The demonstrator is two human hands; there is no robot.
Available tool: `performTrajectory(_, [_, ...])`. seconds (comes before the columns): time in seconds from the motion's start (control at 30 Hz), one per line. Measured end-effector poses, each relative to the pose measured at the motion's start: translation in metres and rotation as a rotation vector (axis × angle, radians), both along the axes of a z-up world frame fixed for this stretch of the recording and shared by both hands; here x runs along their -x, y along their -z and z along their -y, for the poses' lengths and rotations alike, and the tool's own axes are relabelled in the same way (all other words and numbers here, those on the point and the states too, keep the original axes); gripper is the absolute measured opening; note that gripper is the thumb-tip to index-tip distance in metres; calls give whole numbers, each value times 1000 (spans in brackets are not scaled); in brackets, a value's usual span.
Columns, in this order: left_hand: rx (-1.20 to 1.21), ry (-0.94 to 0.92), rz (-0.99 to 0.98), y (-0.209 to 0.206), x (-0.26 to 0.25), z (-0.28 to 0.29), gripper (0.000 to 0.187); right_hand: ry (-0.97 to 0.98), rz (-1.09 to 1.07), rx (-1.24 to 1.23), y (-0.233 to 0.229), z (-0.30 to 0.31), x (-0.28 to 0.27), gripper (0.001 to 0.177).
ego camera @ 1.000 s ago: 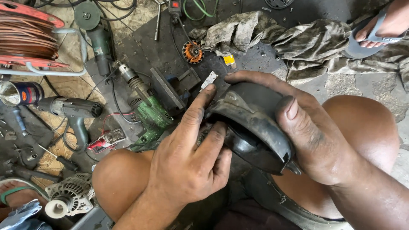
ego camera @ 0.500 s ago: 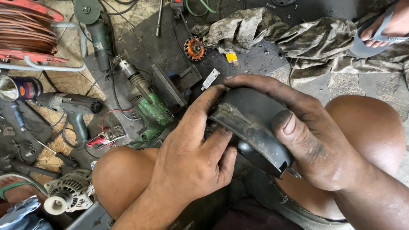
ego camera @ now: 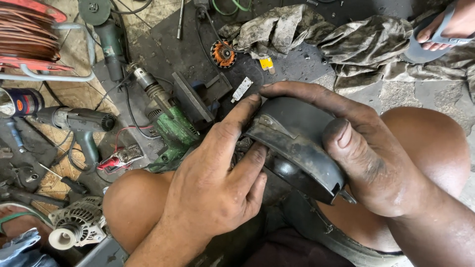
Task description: Repairing a motor component by applying glue and assembling small parts on a workshop floor.
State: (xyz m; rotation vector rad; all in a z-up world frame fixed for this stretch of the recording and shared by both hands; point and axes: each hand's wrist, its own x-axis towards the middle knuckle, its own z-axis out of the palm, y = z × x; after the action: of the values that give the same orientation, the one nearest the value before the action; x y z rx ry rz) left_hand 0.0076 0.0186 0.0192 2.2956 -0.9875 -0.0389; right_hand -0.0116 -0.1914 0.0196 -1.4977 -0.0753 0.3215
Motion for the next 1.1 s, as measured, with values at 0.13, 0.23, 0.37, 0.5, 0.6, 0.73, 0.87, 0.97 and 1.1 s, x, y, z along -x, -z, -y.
performTrajectory(0.13, [49,-11,-60,-8,-2,-2,25,-1,1,19,0,0,0,81])
performTrajectory(0.23, [108,-50,-106,-7,-1,-2,21,-15,11,-5,0,-1,2,81])
performTrajectory(0.37, [125,-92,-115,-5,0,2,24,-11,-9,-20,0,-3,2,81])
performTrajectory(0.5, [33,-59,32,2,0,4,23,-16,6,13,1,-4,3,79])
performTrajectory(0.6, [-27,-67,75,6,2,6,21,-7,-8,3,0,-5,1,80])
performTrajectory(0.73, [-113,-50,149,3,2,7,19,-9,23,-17,3,-1,2,74])
performTrajectory(0.87, [-161,-72,161,0,4,3,35,-13,26,-38,2,3,2,76])
performTrajectory(0.97, [-203,-15,228,-6,4,-2,15,-19,35,-30,2,4,2,78])
performTrajectory(1.1, [-138,8,152,-12,2,-7,17,-31,71,3,1,4,4,78])
